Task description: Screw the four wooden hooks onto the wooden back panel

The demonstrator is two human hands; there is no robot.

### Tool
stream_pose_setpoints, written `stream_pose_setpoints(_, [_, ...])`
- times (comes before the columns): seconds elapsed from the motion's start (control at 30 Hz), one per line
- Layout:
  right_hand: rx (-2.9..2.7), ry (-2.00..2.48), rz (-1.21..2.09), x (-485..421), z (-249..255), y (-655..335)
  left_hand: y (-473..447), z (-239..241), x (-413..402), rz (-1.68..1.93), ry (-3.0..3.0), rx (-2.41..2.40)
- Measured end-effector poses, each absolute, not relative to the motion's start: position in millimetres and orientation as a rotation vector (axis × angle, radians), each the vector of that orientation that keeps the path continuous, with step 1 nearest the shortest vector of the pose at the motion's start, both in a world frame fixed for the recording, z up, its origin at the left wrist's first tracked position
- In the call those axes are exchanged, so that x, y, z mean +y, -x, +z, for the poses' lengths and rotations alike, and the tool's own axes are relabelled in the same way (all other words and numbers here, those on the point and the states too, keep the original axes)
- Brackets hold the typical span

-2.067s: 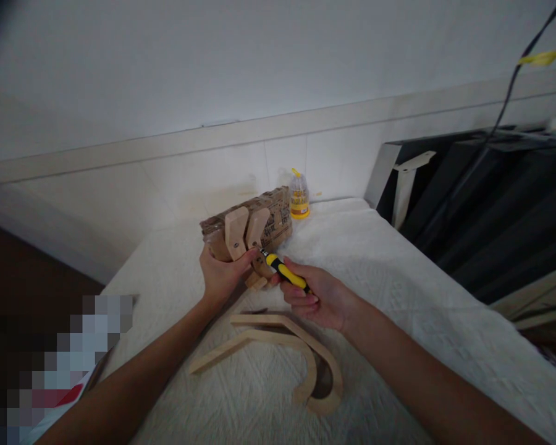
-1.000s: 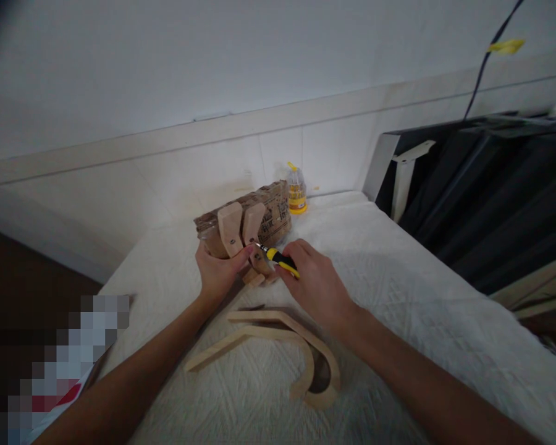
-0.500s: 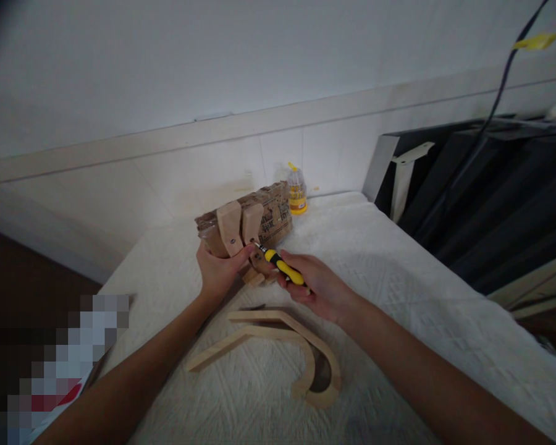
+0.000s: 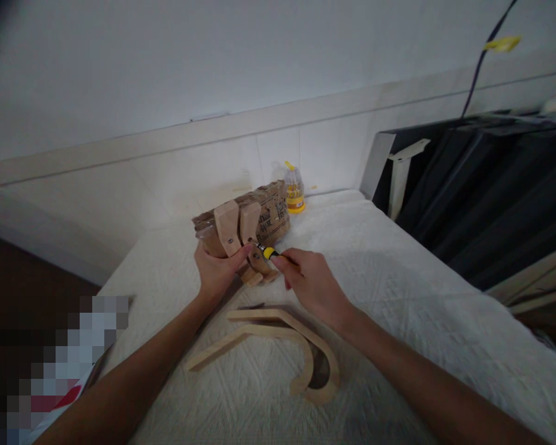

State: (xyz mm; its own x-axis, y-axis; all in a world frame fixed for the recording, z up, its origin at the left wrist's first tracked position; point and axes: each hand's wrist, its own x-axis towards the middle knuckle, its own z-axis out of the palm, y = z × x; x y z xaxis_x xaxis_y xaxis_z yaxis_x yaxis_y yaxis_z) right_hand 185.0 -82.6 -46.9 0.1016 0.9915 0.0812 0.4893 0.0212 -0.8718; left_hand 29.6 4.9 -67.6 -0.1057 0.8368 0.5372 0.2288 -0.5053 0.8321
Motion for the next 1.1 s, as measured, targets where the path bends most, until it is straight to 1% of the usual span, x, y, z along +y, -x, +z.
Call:
stream_pose_setpoints(0.07, [-1.181,1.380,1.399,-80.6,-43.3,-185.0,-29.4,-68.0,4.6,1.647,-1.687,1.163])
stream_pose_setpoints(0.1, [-1.014,1.255,1.647,-79.8,-41.9,-185.4,-29.4,-68.3,4.5,1.645,-1.689,1.158])
stream_pose_setpoints(0.13, [-0.877,1.149,1.824,-79.3,-41.0,-185.8,-29.4,-68.7,4.5,1.645,-1.689,1.155])
stream_pose_setpoints(0.17, [-0.791,1.079,1.926,-78.9,-40.8,-186.0,-29.5,-69.1,4.7,1.644,-1.687,1.156])
stream_pose_setpoints(0.2, [-0.755,1.054,1.951,-78.6,-41.3,-185.9,-29.5,-69.6,5.0,1.641,-1.683,1.155])
stream_pose_setpoints(0.23, [-0.762,1.068,1.906,-78.4,-42.5,-185.5,-29.5,-70.2,5.4,1.638,-1.679,1.152])
stream_pose_setpoints(0.3, [-0.890,1.184,1.635,-78.2,-46.4,-183.9,-29.5,-71.3,6.5,1.633,-1.674,1.143])
stream_pose_setpoints(0.43, [-1.411,1.504,0.624,-80.4,-54.8,-182.4,-29.5,-72.4,7.2,1.643,-1.675,1.121])
stream_pose_setpoints(0.5, [-1.645,1.626,0.210,-83.3,-56.8,-183.1,-29.9,-71.7,6.3,1.640,-1.664,1.115])
stream_pose_setpoints(0.6, [-1.847,1.776,-0.163,-87.7,-55.6,-183.7,-30.8,-70.1,4.4,1.625,-1.641,1.105])
stream_pose_setpoints(0.67, [-1.861,1.828,-0.286,-89.0,-52.5,-182.8,-31.2,-69.7,3.2,1.626,-1.654,1.091])
stream_pose_setpoints(0.7, [-1.840,1.840,-0.296,-89.0,-50.5,-182.0,-31.3,-69.7,2.6,1.628,-1.672,1.080])
stream_pose_setpoints(0.77, [-1.762,1.834,-0.183,-87.5,-46.9,-180.7,-31.4,-70.0,1.7,1.636,-1.705,1.061])
stream_pose_setpoints(0.8, [-1.706,1.812,-0.047,-86.2,-45.6,-180.4,-31.4,-70.1,1.2,1.640,-1.715,1.053])
stream_pose_setpoints(0.83, [-1.622,1.773,0.154,-84.7,-44.8,-180.5,-31.4,-70.2,0.8,1.640,-1.720,1.048])
stream_pose_setpoints(0.93, [-1.274,1.476,1.027,-80.5,-45.4,-182.8,-31.5,-69.5,-0.3,1.630,-1.727,1.040])
stream_pose_setpoints(1.0, [-1.083,1.253,1.442,-79.0,-46.3,-184.2,-31.9,-69.2,-0.6,1.623,-1.746,1.042])
stream_pose_setpoints(1.03, [-1.015,1.168,1.568,-78.8,-46.2,-184.3,-32.2,-69.3,-0.5,1.626,-1.750,1.044])
stream_pose_setpoints(1.1, [-0.886,1.079,1.687,-79.2,-44.8,-183.2,-32.7,-70.1,0.1,1.628,-1.733,1.033])
